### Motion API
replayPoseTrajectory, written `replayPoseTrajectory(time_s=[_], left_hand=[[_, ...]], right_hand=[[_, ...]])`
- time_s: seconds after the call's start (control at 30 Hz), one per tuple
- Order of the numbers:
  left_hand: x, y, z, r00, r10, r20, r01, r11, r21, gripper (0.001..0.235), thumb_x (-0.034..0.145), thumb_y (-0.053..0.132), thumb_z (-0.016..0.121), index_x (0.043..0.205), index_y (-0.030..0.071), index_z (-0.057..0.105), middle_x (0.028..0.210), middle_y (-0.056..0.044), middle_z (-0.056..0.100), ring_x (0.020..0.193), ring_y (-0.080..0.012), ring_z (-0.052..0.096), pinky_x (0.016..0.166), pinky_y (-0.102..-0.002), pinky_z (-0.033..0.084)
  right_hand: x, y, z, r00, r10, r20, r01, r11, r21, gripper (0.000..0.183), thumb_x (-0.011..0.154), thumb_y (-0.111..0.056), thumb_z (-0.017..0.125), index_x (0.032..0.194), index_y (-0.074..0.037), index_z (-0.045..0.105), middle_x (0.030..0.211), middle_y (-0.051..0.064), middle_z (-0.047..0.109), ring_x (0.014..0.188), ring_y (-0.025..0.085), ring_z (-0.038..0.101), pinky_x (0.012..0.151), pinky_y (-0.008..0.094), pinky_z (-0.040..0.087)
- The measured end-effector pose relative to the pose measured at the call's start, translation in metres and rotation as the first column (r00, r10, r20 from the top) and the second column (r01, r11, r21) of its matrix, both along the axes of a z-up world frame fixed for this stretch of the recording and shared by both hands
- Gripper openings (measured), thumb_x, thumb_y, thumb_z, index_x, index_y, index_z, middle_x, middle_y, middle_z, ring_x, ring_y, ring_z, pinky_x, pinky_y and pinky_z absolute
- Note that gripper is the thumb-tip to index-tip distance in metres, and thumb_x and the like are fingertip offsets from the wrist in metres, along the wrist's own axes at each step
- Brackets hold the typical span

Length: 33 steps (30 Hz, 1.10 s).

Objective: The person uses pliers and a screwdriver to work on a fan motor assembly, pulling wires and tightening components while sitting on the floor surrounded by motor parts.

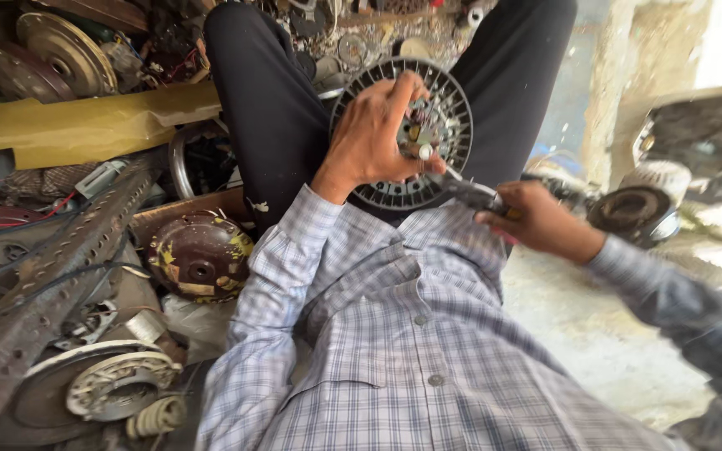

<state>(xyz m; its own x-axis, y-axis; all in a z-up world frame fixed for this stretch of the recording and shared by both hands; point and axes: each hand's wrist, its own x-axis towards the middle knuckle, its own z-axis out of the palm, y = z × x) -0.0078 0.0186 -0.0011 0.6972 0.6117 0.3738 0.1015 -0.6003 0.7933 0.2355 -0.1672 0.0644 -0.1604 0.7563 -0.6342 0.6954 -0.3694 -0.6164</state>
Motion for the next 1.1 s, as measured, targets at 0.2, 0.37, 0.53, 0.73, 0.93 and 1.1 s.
replayPoseTrajectory(time_s=[0.2, 0.37, 0.53, 0.73, 0.93, 1.1], left_hand=[[0.003, -0.007, 0.004, 0.988, -0.003, -0.154, -0.002, 0.999, -0.033, 0.096, 0.072, 0.099, 0.048, 0.103, 0.008, 0.05, 0.076, -0.004, 0.045, 0.069, -0.0206, 0.057, 0.069, -0.04, 0.051], [0.003, -0.003, 0.004, 0.998, 0.007, -0.068, -0.008, 1.0, -0.01, 0.1, 0.077, 0.099, 0.047, 0.109, 0.005, 0.052, 0.087, -0.006, 0.057, 0.08, -0.0218, 0.064, 0.078, -0.04, 0.055], [0.004, -0.011, 0.0, 0.995, 0.02, -0.094, -0.023, 0.999, -0.038, 0.103, 0.077, 0.098, 0.045, 0.114, 0.002, 0.055, 0.089, -0.009, 0.062, 0.087, -0.025, 0.069, 0.083, -0.042, 0.057], [0.004, -0.015, 0.002, 0.994, 0.055, -0.097, -0.059, 0.998, -0.036, 0.107, 0.076, 0.098, 0.045, 0.115, -0.001, 0.056, 0.093, -0.014, 0.067, 0.095, -0.031, 0.071, 0.086, -0.046, 0.058], [0.004, -0.016, -0.008, 0.996, 0.085, -0.014, -0.084, 0.995, 0.052, 0.103, 0.084, 0.097, 0.045, 0.118, 0.0, 0.055, 0.102, -0.015, 0.068, 0.102, -0.0327, 0.071, 0.093, -0.049, 0.059], [0.005, -0.012, -0.011, 0.997, 0.051, -0.062, -0.05, 0.999, 0.018, 0.103, 0.082, 0.098, 0.045, 0.113, 0.0, 0.055, 0.091, -0.013, 0.063, 0.091, -0.0284, 0.07, 0.085, -0.045, 0.06]], right_hand=[[0.02, -0.008, -0.025, 0.986, 0.152, -0.067, -0.149, 0.988, 0.04, 0.027, 0.085, -0.023, 0.078, 0.098, 0.0, 0.07, 0.09, 0.012, 0.067, 0.079, 0.021, 0.065, 0.069, 0.036, 0.055], [0.055, -0.025, -0.047, 0.953, 0.031, -0.301, -0.112, 0.961, -0.253, 0.073, 0.08, -0.014, 0.083, 0.142, -0.004, 0.044, 0.129, 0.012, 0.065, 0.118, 0.025, 0.063, 0.102, 0.035, 0.049], [0.065, -0.018, -0.041, 0.981, -0.038, -0.191, -0.076, 0.828, -0.555, 0.075, 0.084, -0.019, 0.074, 0.152, -0.015, 0.042, 0.128, 0.011, 0.072, 0.118, 0.023, 0.068, 0.106, 0.035, 0.053], [0.055, -0.002, -0.027, 0.973, -0.06, -0.223, -0.089, 0.794, -0.601, 0.059, 0.086, -0.027, 0.072, 0.14, -0.012, 0.053, 0.109, 0.008, 0.07, 0.094, 0.022, 0.064, 0.086, 0.039, 0.054], [0.026, -0.006, -0.023, 0.988, 0.088, 0.13, -0.014, 0.874, -0.486, 0.05, 0.08, -0.045, 0.083, 0.097, 0.0, 0.072, 0.082, 0.009, 0.074, 0.08, 0.021, 0.072, 0.081, 0.038, 0.059], [0.018, -0.017, -0.016, 0.951, 0.09, 0.296, 0.0, 0.956, -0.293, 0.043, 0.078, -0.045, 0.081, 0.097, -0.007, 0.076, 0.081, 0.01, 0.076, 0.073, 0.023, 0.073, 0.078, 0.041, 0.059]])
